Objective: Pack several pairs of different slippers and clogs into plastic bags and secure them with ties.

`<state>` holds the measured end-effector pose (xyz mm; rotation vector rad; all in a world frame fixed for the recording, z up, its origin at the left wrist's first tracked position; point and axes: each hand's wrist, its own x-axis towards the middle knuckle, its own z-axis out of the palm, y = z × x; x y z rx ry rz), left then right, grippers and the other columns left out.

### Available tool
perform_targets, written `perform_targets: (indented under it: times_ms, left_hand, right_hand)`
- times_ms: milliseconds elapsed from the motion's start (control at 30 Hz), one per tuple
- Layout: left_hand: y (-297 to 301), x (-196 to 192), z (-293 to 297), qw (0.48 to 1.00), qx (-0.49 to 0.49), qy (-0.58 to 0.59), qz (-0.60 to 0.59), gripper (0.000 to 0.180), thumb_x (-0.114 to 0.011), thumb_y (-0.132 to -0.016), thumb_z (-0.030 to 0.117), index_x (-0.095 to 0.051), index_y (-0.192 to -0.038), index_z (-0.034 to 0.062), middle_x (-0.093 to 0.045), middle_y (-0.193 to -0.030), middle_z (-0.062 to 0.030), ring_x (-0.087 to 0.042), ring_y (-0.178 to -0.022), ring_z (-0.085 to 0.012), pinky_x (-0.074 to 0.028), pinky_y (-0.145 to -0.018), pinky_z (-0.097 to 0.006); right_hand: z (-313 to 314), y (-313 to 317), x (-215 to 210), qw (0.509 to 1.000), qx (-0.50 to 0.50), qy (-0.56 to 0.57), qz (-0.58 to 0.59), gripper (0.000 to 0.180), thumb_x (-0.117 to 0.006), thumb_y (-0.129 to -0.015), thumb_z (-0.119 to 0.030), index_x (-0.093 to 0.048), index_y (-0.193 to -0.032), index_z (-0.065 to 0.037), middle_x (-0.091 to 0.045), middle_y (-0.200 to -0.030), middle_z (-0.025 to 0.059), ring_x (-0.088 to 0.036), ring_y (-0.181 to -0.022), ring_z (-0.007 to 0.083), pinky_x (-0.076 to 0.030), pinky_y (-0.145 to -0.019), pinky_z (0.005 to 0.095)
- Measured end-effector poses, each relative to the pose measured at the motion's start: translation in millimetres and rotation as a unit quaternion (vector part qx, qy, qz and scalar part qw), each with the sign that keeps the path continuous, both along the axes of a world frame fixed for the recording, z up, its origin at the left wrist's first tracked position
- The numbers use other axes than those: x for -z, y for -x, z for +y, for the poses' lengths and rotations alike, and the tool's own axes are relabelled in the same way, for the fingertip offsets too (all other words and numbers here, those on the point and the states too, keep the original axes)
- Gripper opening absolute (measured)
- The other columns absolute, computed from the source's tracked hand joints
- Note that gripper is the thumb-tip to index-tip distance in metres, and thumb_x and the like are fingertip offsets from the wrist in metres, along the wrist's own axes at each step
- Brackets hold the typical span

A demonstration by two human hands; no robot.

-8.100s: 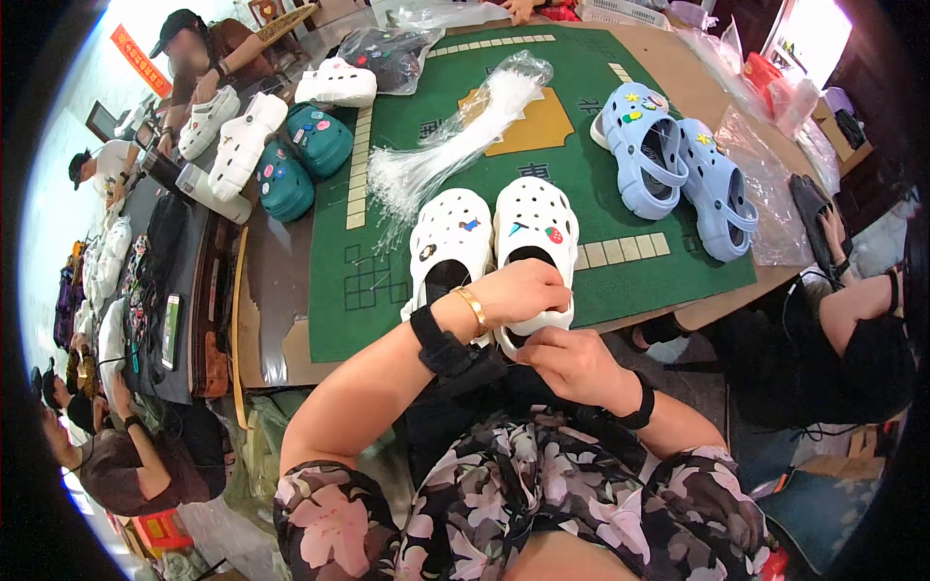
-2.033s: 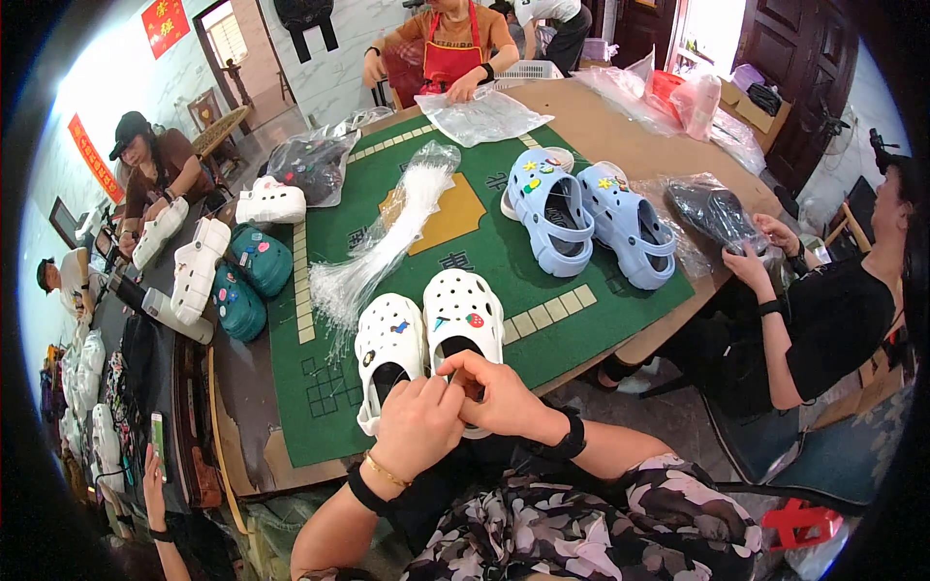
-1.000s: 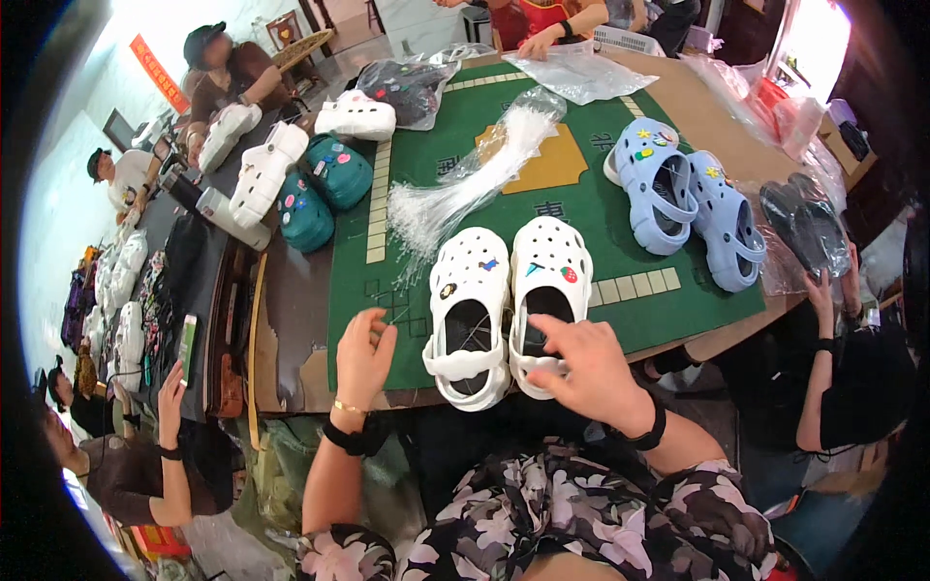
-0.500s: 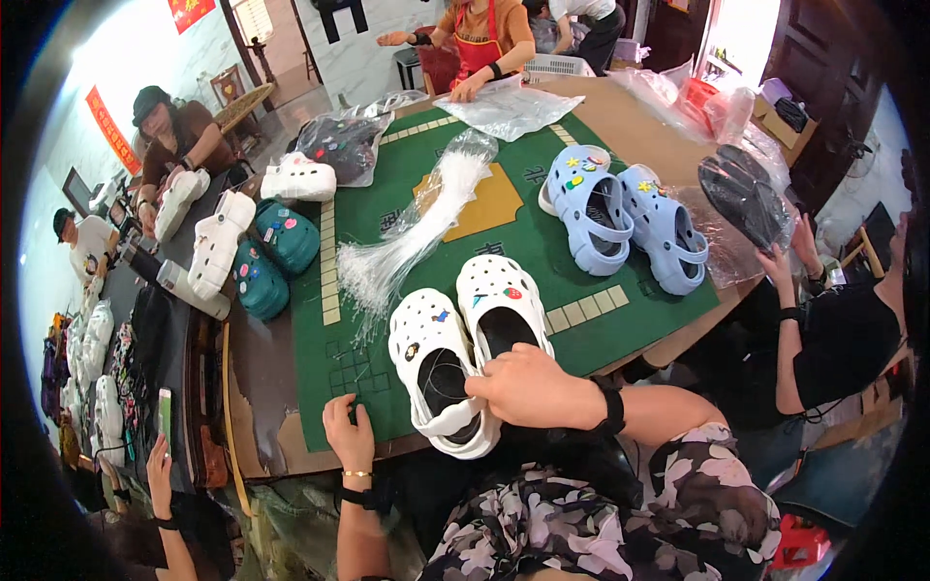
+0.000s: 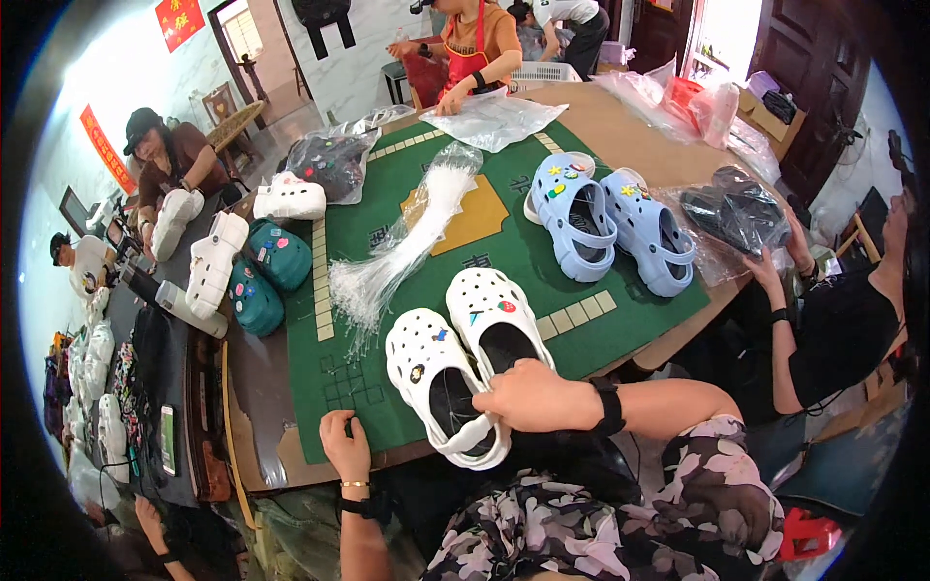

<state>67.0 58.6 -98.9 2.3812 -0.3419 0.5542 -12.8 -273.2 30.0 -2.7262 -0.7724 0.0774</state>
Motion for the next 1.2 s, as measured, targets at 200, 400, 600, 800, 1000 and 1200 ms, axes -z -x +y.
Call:
perform_targets:
  times_ms: [200,400,600,800,1000,1200]
  left_hand:
    - [0,1,1,0.999,-0.001,-0.014,-0.034,0.012,-0.063,-0.079,-0.003,-0.061,-0.090,0.0007,-0.060,-0.096,-0.0123,-0.058,-0.090,-0.0305,-0.047,-0.077,-0.039]
    - [-1,-3,-1,1.000,-0.004,-0.006,-0.030,0.011,-0.064,-0.078,-0.004,-0.060,-0.088,0.0006,-0.060,-0.094,-0.0123,-0.058,-0.090,-0.0308,-0.047,-0.078,-0.040]
    - [-1,-1,3,1.000,0.004,0.003,0.001,0.013,-0.064,-0.078,-0.002,-0.061,-0.089,0.0021,-0.060,-0.098,-0.0130,-0.057,-0.095,-0.0329,-0.046,-0.084,-0.042]
    - [-8,-27,-9,0.986,0.028,0.111,0.118,0.014,-0.065,-0.078,-0.002,-0.064,-0.091,0.0011,-0.060,-0.093,-0.0133,-0.060,-0.084,-0.0302,-0.050,-0.076,-0.038]
    - [-14,-86,-52,0.982,0.158,-0.098,0.014,0.013,-0.066,-0.077,0.005,-0.064,-0.089,0.0025,-0.062,-0.092,-0.0157,-0.061,-0.088,-0.0330,-0.049,-0.078,-0.043]
    - [-16,-90,-140,0.915,0.345,-0.205,-0.032,0.022,-0.063,-0.079,0.019,-0.063,-0.099,0.0112,-0.063,-0.095,-0.0089,-0.059,-0.091,-0.0297,-0.048,-0.079,-0.042]
  right_hand:
    - [-45,-2,-64,0.996,0.071,-0.028,-0.047,0.015,-0.064,-0.076,-0.022,-0.066,-0.089,-0.014,-0.067,-0.077,0.0113,-0.067,-0.073,0.0331,-0.052,-0.065,0.0455]
    - [-110,-11,-110,0.940,0.180,-0.022,-0.289,0.016,-0.067,-0.069,-0.008,-0.071,-0.083,-0.014,-0.063,-0.069,0.0084,-0.064,-0.066,0.0296,-0.051,-0.059,0.0393]
    - [-208,-49,-119,0.898,0.325,0.123,-0.268,0.025,-0.061,-0.076,-0.009,-0.068,-0.100,-0.012,-0.065,-0.085,0.0116,-0.064,-0.085,0.0317,-0.049,-0.077,0.0427]
    - [-260,-46,-79,0.805,0.477,0.240,-0.258,0.034,-0.059,-0.083,-0.013,-0.057,-0.116,-0.007,-0.062,-0.110,0.0149,-0.057,-0.108,0.0332,-0.043,-0.089,0.0507]
    - [-131,-48,-65,0.922,0.238,-0.044,-0.303,0.039,-0.068,-0.073,-0.007,-0.063,-0.111,-0.005,-0.060,-0.117,0.0156,-0.055,-0.112,0.0347,-0.044,-0.097,0.0441]
    - [23,-17,-47,0.973,-0.058,-0.172,-0.145,0.051,-0.077,-0.071,-0.024,-0.060,-0.116,-0.007,-0.059,-0.117,0.0123,-0.054,-0.114,0.0325,-0.042,-0.098,0.0466]
